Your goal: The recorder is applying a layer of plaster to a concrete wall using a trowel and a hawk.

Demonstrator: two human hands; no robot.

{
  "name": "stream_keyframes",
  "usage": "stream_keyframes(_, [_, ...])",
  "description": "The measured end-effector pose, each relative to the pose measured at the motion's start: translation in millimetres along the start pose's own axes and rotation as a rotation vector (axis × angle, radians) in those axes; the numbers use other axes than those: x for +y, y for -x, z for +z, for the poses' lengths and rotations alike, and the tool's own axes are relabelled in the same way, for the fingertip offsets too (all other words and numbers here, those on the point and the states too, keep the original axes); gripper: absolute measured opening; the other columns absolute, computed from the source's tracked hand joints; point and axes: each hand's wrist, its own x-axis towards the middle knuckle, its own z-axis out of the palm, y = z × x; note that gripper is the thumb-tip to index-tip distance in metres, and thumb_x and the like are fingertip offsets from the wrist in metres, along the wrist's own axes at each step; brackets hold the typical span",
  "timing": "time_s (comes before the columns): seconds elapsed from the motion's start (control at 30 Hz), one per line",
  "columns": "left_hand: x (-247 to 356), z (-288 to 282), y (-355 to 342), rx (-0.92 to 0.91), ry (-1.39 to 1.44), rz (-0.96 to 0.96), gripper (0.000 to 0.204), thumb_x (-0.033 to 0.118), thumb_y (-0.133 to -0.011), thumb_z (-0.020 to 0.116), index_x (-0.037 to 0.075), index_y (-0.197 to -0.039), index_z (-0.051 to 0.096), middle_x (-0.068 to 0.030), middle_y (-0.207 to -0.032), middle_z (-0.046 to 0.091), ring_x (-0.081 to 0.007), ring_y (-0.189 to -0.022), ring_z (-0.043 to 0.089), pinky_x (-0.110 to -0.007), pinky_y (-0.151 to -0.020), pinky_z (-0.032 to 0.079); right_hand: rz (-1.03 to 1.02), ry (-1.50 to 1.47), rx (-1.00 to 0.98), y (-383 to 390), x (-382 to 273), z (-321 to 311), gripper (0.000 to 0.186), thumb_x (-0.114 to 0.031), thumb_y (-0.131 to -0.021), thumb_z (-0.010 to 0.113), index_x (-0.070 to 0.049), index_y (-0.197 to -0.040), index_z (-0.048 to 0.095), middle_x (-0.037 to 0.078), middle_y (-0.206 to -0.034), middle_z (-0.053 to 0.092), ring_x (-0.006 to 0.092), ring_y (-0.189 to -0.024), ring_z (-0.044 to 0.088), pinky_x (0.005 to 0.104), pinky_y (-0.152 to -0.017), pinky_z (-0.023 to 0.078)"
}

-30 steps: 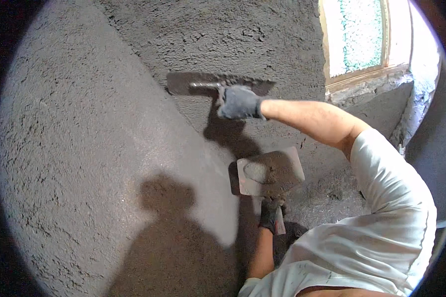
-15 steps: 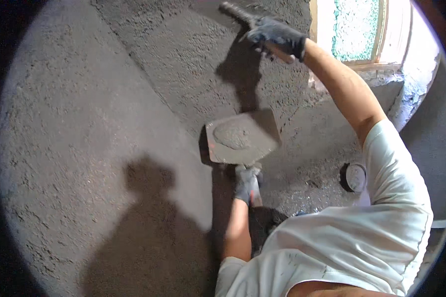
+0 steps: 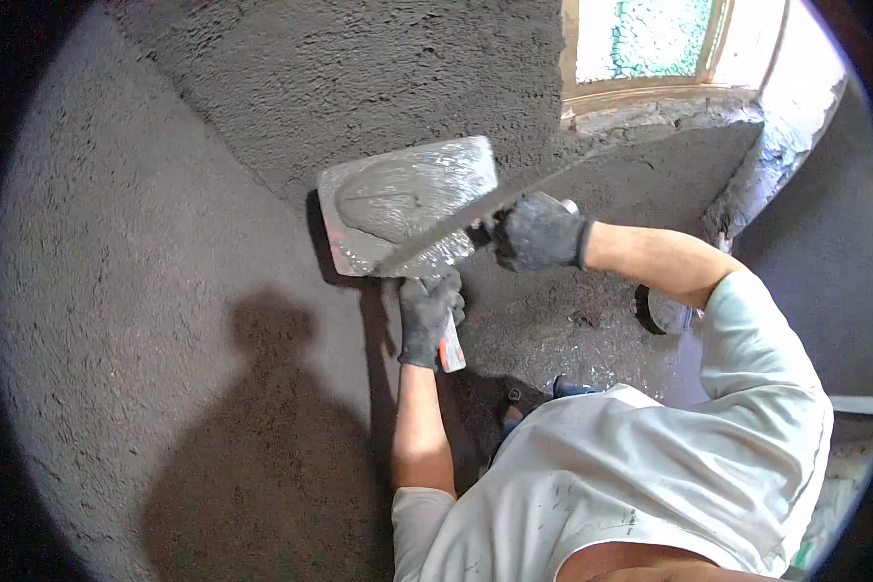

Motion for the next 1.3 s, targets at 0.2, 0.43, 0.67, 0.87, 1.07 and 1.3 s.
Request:
stream_keyframes(0.2, [-67,26,6,-0.09,-0.098,0.166,0.002,0.009,-0.08,0.059,0.01,-0.08,0.057,0.0002,-0.063,0.054,-0.0095,-0.047,0.05,-0.023,-0.039,0.039,0.222,-0.175,-0.008,-24,-42,-20,0.036,-0.038,-0.07,0.059,-0.003,-0.079,0.059,0.02,-0.074,0.062,0.0344,-0.072,0.061,0.0452,-0.064,0.047])
stream_keyframes(0.43, [-14,8,-3,-0.096,0.01,-0.112,0.007,0.013,-0.079,0.062,0.008,-0.078,0.057,0.0006,-0.056,0.053,-0.0104,-0.042,0.049,-0.024,-0.038,0.041,0.23,-0.115,0.097,-11,-10,-54,0.03,-0.034,-0.067,0.065,-0.005,-0.071,0.061,0.016,-0.063,0.059,0.0313,-0.063,0.06,0.0422,-0.06,0.048])
stream_keyframes(0.67, [-40,17,7,-0.338,-0.005,0.017,0.009,0.008,-0.076,0.058,0.007,-0.085,0.057,0.0025,-0.065,0.052,-0.0069,-0.05,0.047,-0.023,-0.043,0.038,0.217,0.06,0.188,-46,40,-63,0.027,-0.029,-0.07,0.061,-0.004,-0.078,0.063,0.019,-0.074,0.062,0.033,-0.074,0.062,0.0425,-0.064,0.049])
stream_keyframes(0.87, [-127,27,-25,-0.145,0.201,0.121,0.027,-0.002,-0.07,0.06,0.005,-0.096,0.054,-0.0009,-0.077,0.056,-0.013,-0.065,0.054,-0.026,-0.058,0.045,0.296,-0.012,0.144,-109,31,-70,0.025,-0.027,-0.069,0.059,-0.003,-0.077,0.063,0.019,-0.077,0.063,0.0336,-0.075,0.063,0.0431,-0.065,0.05])
stream_keyframes(1.07, [-86,31,-25,-0.012,0.198,0.007,0.01,0.008,-0.074,0.063,0.009,-0.083,0.061,0.0013,-0.071,0.057,-0.0103,-0.06,0.052,-0.024,-0.054,0.041,0.286,-0.122,0.146,-104,44,-135,0.033,-0.028,-0.068,0.057,-0.001,-0.086,0.064,0.019,-0.082,0.064,0.0323,-0.076,0.063,0.0415,-0.067,0.049])
stream_keyframes(1.3, [-74,15,-13,-0.103,0.268,-0.293,0.008,0.011,-0.076,0.062,0.006,-0.083,0.061,-0.0057,-0.056,0.056,-0.018,-0.04,0.052,-0.031,-0.036,0.044,0.391,0.107,0.253,-67,93,-80,0.041,-0.041,-0.073,0.059,-0.002,-0.084,0.065,0.02,-0.082,0.063,0.033,-0.081,0.063,0.0402,-0.072,0.05])
